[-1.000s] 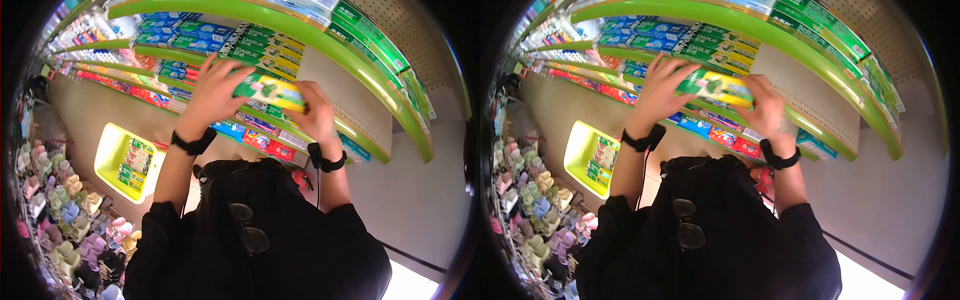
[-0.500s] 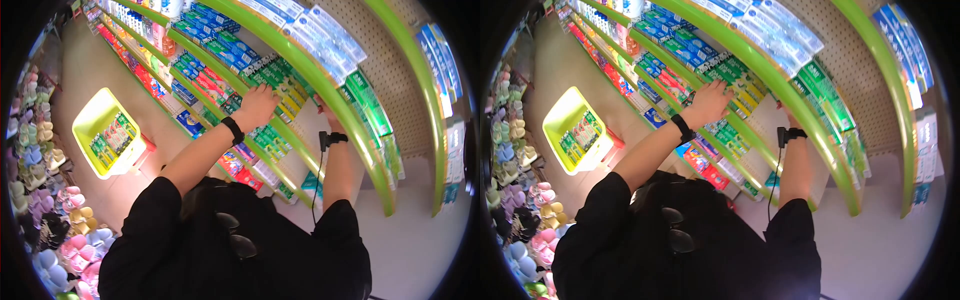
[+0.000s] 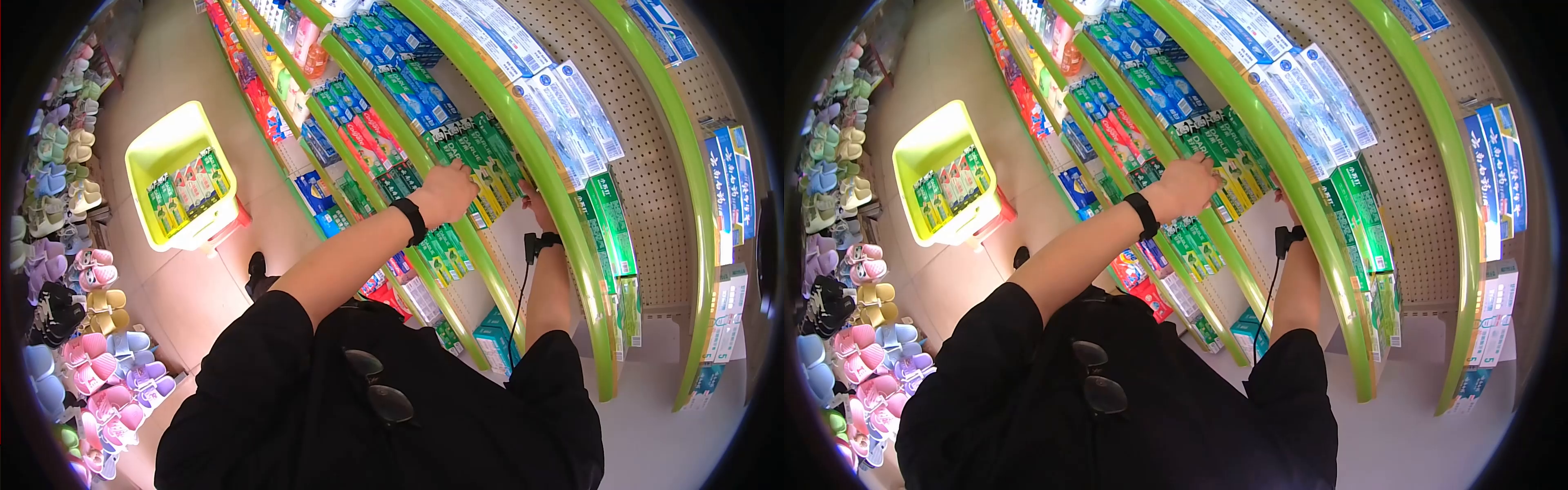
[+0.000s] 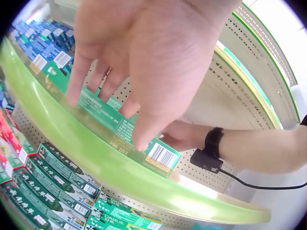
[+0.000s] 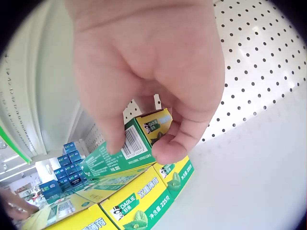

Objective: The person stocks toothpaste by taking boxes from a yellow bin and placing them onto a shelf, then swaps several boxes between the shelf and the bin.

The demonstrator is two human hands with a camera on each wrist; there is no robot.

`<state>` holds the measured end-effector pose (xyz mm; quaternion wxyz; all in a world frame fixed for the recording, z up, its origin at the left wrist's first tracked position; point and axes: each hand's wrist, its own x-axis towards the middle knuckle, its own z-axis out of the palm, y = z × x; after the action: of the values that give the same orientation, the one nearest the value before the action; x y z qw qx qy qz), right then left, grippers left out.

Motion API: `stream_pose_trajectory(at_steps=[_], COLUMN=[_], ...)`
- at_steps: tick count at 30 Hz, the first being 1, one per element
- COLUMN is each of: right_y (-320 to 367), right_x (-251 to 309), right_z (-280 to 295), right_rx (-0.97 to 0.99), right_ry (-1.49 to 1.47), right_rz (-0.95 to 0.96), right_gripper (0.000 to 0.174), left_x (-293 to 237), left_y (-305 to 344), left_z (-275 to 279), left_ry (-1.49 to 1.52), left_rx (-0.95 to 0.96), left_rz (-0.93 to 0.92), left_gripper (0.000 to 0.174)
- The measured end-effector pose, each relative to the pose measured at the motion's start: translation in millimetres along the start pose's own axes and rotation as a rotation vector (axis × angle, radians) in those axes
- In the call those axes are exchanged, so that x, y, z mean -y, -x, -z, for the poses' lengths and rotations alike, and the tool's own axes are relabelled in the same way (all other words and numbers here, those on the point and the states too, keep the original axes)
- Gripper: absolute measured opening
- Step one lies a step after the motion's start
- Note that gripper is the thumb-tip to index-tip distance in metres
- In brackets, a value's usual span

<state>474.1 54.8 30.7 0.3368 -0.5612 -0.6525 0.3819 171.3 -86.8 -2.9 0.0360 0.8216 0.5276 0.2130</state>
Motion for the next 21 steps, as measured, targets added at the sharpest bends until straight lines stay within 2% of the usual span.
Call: stream_pose_trajectory(at_steps=[6, 9, 13, 19, 21], right_y=[-2, 3, 4, 14, 7], right_x=[5, 7, 13, 25, 19], right_z=[-4, -7, -11, -15, -14], right_rx=[-0.031, -0.028, -0.03, -0.042, -0.057], right_ry=[0.024, -0.004, -0.002, 0.19, 0.215], right_rz=[-0.03, 0.021, -0.012, 0.029, -0.022], right_gripper=[0.054, 0.055, 0.054, 0.056, 0.061], left_x=[0, 0, 1, 3, 2], left_y=[0, 0, 0, 2, 1], left_z=[0, -1, -3, -3, -3], left_ry=[0.018, 0.01, 0.015, 0.042, 0.041], left_rx=[0.011, -0.006, -0.019, -0.052, -0.062], left_rz=[0.004, 0.008, 0.003, -0.02, -0.023], left_gripper=[0.04, 0.039, 0.038, 0.035, 0.034])
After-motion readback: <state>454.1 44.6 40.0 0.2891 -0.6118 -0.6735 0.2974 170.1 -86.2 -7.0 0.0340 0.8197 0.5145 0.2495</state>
